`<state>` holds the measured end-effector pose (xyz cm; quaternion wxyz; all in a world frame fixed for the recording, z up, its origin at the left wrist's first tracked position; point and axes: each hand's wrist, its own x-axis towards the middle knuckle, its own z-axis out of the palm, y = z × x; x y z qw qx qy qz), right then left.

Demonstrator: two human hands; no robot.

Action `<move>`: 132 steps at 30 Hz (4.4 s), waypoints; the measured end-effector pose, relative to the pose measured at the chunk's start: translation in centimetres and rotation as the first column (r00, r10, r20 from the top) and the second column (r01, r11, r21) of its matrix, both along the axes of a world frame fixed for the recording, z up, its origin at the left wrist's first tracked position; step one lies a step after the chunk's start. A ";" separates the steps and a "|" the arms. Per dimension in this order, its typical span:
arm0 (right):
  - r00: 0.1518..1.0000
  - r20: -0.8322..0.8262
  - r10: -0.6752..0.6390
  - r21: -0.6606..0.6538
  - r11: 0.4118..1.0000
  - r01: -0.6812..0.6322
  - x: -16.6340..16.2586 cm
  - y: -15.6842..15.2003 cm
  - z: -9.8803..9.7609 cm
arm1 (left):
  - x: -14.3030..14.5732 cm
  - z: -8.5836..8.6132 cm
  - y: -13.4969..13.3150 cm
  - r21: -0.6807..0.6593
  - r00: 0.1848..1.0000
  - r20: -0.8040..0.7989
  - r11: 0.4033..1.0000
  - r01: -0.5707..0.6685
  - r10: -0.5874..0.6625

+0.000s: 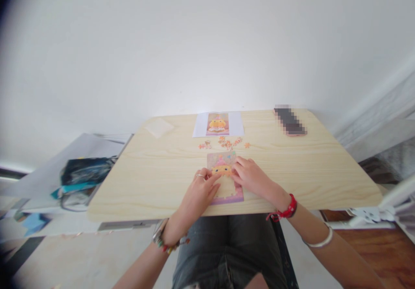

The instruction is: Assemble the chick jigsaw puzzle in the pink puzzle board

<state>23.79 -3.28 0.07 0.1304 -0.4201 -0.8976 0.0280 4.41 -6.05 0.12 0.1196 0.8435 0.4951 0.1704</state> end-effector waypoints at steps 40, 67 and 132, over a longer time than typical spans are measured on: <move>0.993 0.054 -0.102 0.136 0.986 0.093 -5.1 -1.4 -0.3 | -2.0 -0.8 0.6 0.061 0.994 0.030 0.993 -0.105 0.103; 0.990 -0.072 -0.125 0.100 0.986 0.132 -5.3 -2.0 -1.0 | -1.7 -0.5 0.3 0.076 0.998 -0.053 0.996 -0.037 0.041; 0.993 0.084 -0.077 0.073 0.995 0.071 -3.4 -2.5 0.0 | -3.2 -1.1 1.5 0.022 1.000 0.020 0.999 -0.024 0.023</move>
